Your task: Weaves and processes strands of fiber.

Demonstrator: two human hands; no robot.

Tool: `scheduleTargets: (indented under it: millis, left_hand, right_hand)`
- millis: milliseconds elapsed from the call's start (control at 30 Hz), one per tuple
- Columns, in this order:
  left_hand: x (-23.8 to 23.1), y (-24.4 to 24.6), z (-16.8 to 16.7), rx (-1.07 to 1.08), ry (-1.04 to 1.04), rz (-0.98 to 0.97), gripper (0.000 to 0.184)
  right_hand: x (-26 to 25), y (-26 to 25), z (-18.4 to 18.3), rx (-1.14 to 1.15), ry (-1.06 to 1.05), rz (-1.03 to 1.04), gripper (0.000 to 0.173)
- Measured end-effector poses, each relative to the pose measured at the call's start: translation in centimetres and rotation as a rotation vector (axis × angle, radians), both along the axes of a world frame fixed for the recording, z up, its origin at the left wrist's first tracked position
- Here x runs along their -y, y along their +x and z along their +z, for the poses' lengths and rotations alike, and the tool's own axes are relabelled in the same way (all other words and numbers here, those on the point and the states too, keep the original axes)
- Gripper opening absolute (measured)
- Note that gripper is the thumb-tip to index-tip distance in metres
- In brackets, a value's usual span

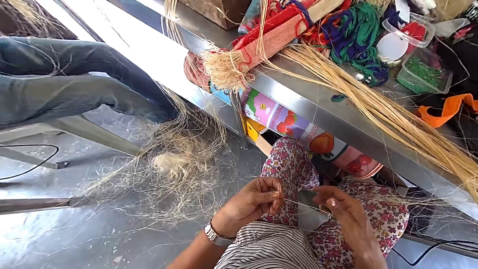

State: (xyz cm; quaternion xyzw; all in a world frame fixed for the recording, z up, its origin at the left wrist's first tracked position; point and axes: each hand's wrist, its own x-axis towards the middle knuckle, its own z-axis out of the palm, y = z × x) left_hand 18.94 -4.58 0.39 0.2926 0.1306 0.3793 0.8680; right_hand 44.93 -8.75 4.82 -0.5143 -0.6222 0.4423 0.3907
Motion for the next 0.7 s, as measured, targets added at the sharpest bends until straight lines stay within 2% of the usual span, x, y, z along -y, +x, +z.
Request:
scheduleTargets:
  millis: [100,167,233,300,367,467,567,700]
  left_hand:
    - [-0.1,-0.1,0.0,0.028,0.011,0.003,0.006]
    - [-0.1,0.0,0.0,0.038,0.014,0.008,0.006]
    - [-0.1,0.1,-0.1,0.044,0.010,0.012,0.008]
    - [0.0,0.3,-0.1,0.045,0.002,0.015,0.008]
    - [0.1,0.6,0.0,0.037,0.003,0.018,0.008]
    - [0.4,0.9,0.0,0.023,0.025,0.007,0.008]
    - [0.7,1.2,-0.1,0.030,0.035,-0.018,0.007]
    - [1.0,1.4,-0.1,0.023,0.029,-0.042,0.008]
  right_hand:
    - [1.4,1.0,2.0,0.287,0.406,-0.248,0.032]
    - [3.1,1.8,4.5,0.345,0.562,-0.265,0.026]
    - [5.1,1.8,6.4,0.253,0.584,-0.152,0.027]
    - [6.6,1.0,6.8,0.045,0.332,0.056,0.036]
    - [6.8,-0.5,5.3,-0.161,-0.075,0.204,0.041]
    - [6.2,-2.7,0.8,-0.641,-0.490,0.186,0.060]
    - [6.0,-3.7,-1.9,-1.057,-0.570,0.152,0.067]
    - [5.3,-4.5,-2.4,-1.107,-0.369,0.101,0.050]
